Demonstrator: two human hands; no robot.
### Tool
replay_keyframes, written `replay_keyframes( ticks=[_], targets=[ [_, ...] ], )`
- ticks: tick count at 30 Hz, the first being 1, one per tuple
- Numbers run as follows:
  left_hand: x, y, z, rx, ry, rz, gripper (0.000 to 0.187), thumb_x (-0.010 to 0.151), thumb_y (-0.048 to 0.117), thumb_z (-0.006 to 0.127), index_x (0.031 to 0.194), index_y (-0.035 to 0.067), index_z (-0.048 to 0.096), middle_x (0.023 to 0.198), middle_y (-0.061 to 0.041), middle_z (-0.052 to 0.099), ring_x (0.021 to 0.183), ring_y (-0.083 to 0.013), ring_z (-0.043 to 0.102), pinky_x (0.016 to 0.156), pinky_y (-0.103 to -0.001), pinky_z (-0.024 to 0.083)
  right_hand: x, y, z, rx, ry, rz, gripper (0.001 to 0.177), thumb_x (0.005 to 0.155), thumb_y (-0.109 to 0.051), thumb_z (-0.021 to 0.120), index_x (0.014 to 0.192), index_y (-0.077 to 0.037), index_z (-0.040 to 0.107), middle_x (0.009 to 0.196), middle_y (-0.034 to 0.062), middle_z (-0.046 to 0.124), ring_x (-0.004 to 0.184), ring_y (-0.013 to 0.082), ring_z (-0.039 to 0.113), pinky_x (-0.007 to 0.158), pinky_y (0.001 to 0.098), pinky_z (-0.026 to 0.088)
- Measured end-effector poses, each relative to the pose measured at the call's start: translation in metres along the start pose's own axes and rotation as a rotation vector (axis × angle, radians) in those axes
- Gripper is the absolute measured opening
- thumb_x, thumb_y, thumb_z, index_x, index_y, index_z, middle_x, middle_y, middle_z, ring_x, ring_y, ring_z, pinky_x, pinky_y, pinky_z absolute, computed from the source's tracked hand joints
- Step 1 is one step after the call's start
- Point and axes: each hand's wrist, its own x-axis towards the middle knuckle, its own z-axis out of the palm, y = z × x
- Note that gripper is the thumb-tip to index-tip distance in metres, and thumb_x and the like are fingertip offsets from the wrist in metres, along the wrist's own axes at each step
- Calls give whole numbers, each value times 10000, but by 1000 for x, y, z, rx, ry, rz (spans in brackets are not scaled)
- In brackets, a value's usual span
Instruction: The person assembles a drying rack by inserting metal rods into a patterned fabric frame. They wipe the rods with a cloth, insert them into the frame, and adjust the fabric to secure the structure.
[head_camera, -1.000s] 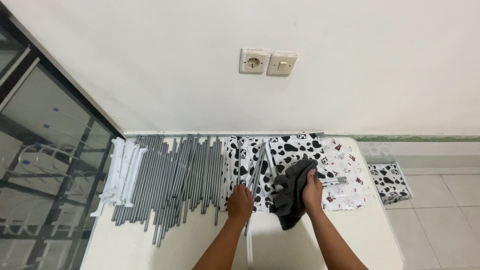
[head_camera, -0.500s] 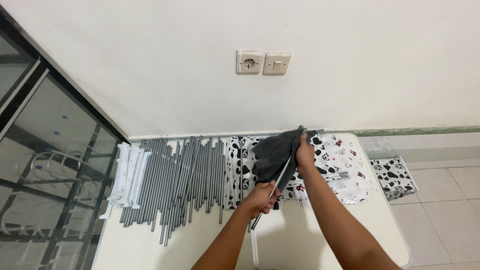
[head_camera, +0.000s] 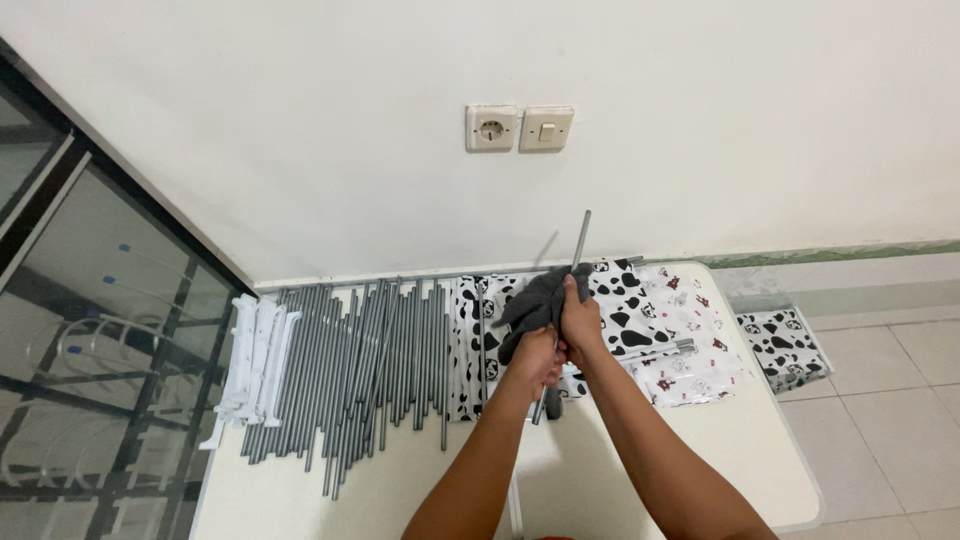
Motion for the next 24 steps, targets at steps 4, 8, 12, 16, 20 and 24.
replay_keyframes(
  ticks=[4,8,12,16,20,24],
  targets=[
    [10,0,5,60,-25,46,402,1076,450,417,858,121,492,585,14,389,448,-93,308,395,-265,239,36,-11,-13,-138,19,-50,679,1030,-533,573,1109,137,650,903,200,673,773,299,605,641,419,456],
    [-2,-5,18,325,67,60,406,1053,453,481,831,113,500,592,17,427,454,-90,332,388,-269,232,85,-38,-34,32,140,-82,625,987,-511,590,1110,99,652,971,170,708,860,261,677,709,406,548],
    [0,-4,25,265,66,-29,429,1054,486,475,816,130,481,586,11,424,454,-84,316,395,-254,222,86,-34,-35,-81,231,-207,609,1000,-492,583,1104,100,679,959,191,729,857,270,705,738,390,544],
    [13,-6,15,98,35,-8,403,1057,446,457,792,142,465,580,34,383,443,-77,287,376,-262,199,48,6,-18,-191,171,-70,617,1060,-473,576,1115,135,663,891,247,695,789,338,657,698,440,492],
    [11,-14,4,112,54,-112,447,1051,486,467,798,120,508,579,25,401,434,-68,271,381,-249,191,35,26,-22,-29,31,50,569,1023,-437,596,1149,115,652,950,232,698,818,340,645,710,470,504],
    [-10,-21,7,187,33,-105,449,1048,482,517,826,93,538,602,29,416,451,-61,293,394,-242,201,57,12,-39,79,85,57,525,996,-433,611,1186,55,648,1090,170,722,957,263,697,818,391,554]
  ],
)
